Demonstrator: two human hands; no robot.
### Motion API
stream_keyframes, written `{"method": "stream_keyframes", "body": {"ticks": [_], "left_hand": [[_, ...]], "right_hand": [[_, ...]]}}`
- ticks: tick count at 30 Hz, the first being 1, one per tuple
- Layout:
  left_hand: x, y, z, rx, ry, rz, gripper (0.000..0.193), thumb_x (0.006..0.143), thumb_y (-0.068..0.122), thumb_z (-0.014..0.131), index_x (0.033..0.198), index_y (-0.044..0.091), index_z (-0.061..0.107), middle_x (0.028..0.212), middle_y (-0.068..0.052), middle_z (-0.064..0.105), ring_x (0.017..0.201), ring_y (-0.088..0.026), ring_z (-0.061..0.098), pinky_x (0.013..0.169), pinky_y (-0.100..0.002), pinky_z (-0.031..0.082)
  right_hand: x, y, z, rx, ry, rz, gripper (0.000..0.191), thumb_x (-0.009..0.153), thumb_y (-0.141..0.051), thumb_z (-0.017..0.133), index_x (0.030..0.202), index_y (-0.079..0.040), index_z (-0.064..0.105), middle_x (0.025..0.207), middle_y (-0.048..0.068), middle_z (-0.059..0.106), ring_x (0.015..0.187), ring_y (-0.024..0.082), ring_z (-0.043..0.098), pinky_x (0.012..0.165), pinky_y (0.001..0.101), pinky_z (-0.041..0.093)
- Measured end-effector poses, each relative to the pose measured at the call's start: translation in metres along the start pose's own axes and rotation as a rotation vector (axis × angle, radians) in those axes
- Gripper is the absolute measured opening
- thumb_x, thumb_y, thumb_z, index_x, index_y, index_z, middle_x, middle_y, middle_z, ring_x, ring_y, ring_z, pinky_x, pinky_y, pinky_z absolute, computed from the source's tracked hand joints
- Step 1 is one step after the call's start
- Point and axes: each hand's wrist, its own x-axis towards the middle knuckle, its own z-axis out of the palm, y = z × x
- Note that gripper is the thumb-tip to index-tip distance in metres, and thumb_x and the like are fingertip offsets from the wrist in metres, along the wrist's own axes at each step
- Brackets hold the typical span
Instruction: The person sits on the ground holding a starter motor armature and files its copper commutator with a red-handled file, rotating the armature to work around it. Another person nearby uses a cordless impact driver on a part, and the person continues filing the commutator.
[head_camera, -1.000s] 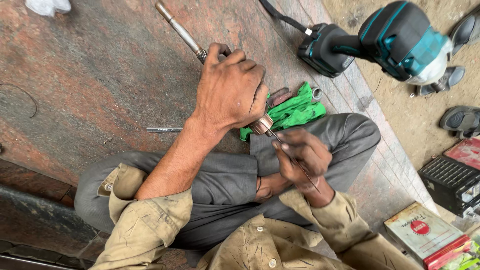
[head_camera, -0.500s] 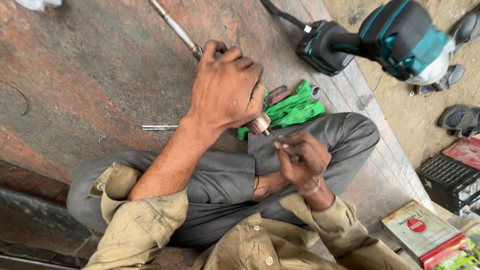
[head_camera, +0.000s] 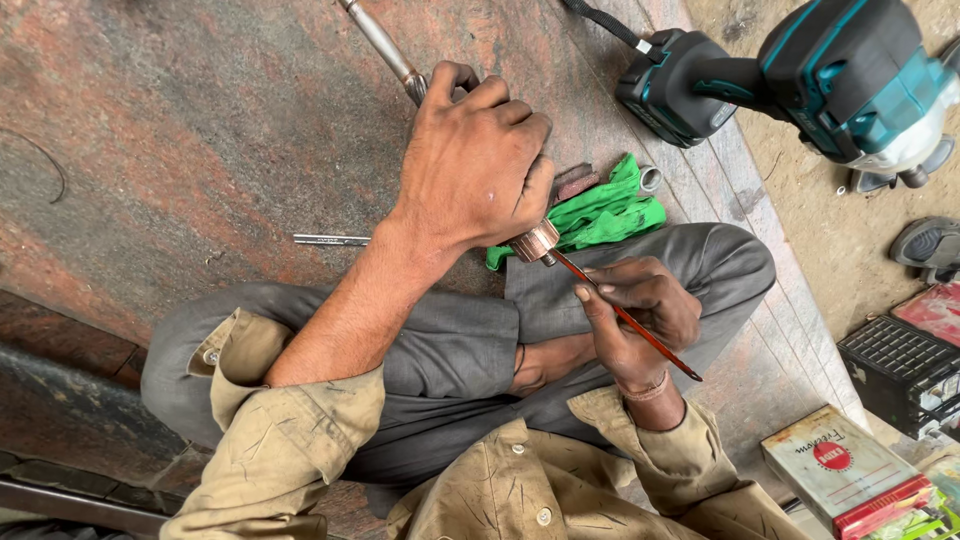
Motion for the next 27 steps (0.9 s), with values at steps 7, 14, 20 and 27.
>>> {"method": "stream_keyframes", "body": {"ticks": [7, 14, 20, 27], "left_hand": [[-0.001, 0.000, 0.002, 0.002, 0.010, 0.002, 0.027, 0.085, 0.027, 0.061, 0.081, 0.003, 0.073, 0.076, -0.009, 0.071, 0.083, -0.024, 0.063, 0.096, -0.051, 0.040], [0.000, 0.000, 0.000, 0.014, 0.027, 0.007, 0.027, 0.084, 0.028, 0.061, 0.083, 0.004, 0.074, 0.076, -0.009, 0.070, 0.083, -0.024, 0.063, 0.100, -0.050, 0.040], [-0.001, -0.001, 0.001, -0.009, 0.032, 0.019, 0.025, 0.084, 0.027, 0.062, 0.080, 0.004, 0.073, 0.077, -0.009, 0.071, 0.084, -0.024, 0.063, 0.101, -0.051, 0.040], [0.001, -0.001, -0.001, 0.006, 0.009, -0.005, 0.025, 0.083, 0.026, 0.061, 0.077, 0.004, 0.072, 0.072, -0.009, 0.069, 0.077, -0.024, 0.062, 0.097, -0.051, 0.041]], "right_hand": [[0.000, 0.003, 0.005, -0.036, 0.019, -0.102, 0.029, 0.086, 0.007, 0.082, 0.083, -0.002, 0.055, 0.089, 0.018, 0.071, 0.085, 0.025, 0.075, 0.069, 0.0327, 0.060], [-0.003, 0.002, 0.007, -0.115, 0.028, -0.150, 0.034, 0.081, 0.009, 0.085, 0.082, -0.002, 0.052, 0.085, 0.018, 0.070, 0.082, 0.027, 0.075, 0.069, 0.0356, 0.060], [-0.008, 0.013, 0.020, -0.025, 0.111, -0.174, 0.032, 0.085, 0.012, 0.081, 0.086, -0.001, 0.052, 0.087, 0.018, 0.069, 0.080, 0.026, 0.075, 0.069, 0.0373, 0.062], [-0.009, 0.018, 0.045, 0.055, 0.250, -0.238, 0.029, 0.086, 0.011, 0.077, 0.087, 0.000, 0.051, 0.089, 0.022, 0.067, 0.079, 0.029, 0.074, 0.065, 0.0393, 0.062]]}}
